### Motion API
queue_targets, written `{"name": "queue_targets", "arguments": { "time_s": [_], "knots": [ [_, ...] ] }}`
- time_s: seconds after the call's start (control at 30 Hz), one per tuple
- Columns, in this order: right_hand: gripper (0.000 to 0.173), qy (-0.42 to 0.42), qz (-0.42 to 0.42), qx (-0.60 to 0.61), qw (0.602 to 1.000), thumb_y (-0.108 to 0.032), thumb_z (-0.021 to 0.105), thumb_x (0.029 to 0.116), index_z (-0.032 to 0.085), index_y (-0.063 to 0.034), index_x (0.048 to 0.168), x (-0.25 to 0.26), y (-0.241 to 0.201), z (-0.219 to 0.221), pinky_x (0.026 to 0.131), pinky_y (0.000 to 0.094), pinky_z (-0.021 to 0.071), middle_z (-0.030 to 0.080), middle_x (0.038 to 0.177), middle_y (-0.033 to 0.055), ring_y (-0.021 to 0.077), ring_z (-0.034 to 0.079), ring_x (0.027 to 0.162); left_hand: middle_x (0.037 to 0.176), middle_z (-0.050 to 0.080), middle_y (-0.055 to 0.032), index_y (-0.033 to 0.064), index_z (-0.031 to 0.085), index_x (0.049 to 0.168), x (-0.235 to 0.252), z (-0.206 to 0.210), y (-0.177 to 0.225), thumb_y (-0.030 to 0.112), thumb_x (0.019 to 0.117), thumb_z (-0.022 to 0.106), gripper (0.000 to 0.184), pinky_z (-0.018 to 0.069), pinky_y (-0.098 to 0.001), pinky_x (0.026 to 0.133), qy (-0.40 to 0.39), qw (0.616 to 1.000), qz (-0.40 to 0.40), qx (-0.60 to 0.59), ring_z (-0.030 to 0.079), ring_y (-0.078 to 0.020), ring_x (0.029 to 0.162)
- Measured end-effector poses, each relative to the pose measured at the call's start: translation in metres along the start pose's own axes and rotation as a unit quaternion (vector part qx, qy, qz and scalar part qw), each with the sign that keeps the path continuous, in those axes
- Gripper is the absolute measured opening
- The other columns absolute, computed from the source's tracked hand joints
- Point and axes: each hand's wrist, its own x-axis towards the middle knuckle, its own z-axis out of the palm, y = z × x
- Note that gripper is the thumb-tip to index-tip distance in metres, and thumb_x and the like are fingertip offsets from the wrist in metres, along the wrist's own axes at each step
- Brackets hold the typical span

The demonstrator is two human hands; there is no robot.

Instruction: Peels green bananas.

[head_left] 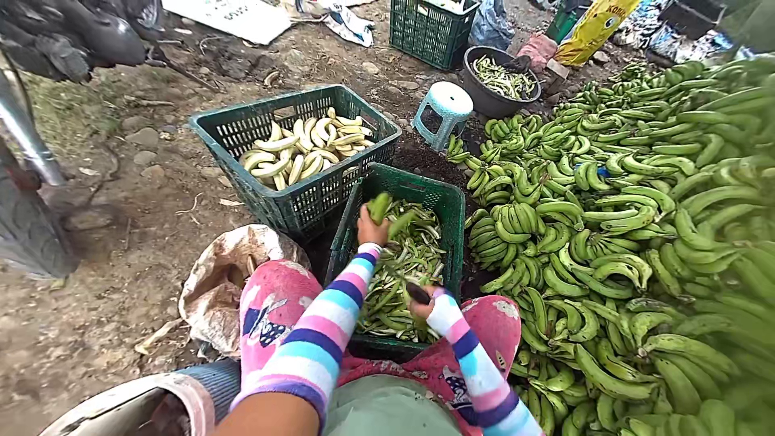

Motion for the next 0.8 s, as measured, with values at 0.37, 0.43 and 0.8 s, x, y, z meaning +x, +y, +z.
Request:
{"name": "queue_targets", "arguments": {
  "time_s": [0.37, 0.43, 0.8],
  "knots": [
    [0.054, 0.249, -0.200, -0.135, 0.938, -0.017, 0.080, 0.0849, 0.066, -0.0064, 0.136, 0.005, -0.033, -0.026, 0.107, 0.0596, 0.0427, 0.061, 0.143, 0.0191, 0.0407, 0.058, 0.129, 0.103, 0.067, -0.0079, 0.0079, 0.057, 0.127, -0.043, -0.064, 0.053, 0.040, 0.1111, 0.033, 0.044, 0.0560, -0.0374, 0.078, -0.402, 0.899, -0.093, -0.150, 0.065, -0.0162, 0.088],
    [0.055, 0.246, -0.236, -0.171, 0.924, -0.022, 0.080, 0.0847, 0.067, -0.0084, 0.136, 0.018, -0.041, -0.023, 0.104, 0.0596, 0.0441, 0.062, 0.141, 0.0167, 0.0398, 0.060, 0.126, 0.107, 0.067, -0.0047, 0.0014, 0.056, 0.129, -0.042, -0.068, 0.044, 0.026, 0.1121, 0.031, 0.039, 0.0546, -0.0273, 0.085, -0.474, 0.867, -0.003, -0.155, 0.064, -0.0071, 0.094],
    [0.078, 0.146, -0.034, -0.151, 0.977, -0.045, 0.075, 0.0914, 0.046, -0.0095, 0.155, -0.007, -0.034, -0.007, 0.117, 0.0565, 0.0336, 0.047, 0.158, 0.0151, 0.0335, 0.046, 0.144, 0.130, 0.059, -0.0289, 0.0027, 0.037, 0.152, -0.023, -0.064, 0.033, 0.046, 0.1083, 0.046, 0.062, 0.0508, -0.0582, 0.095, -0.091, 0.974, -0.095, -0.182, 0.062, -0.0404, 0.114]
  ]
}}
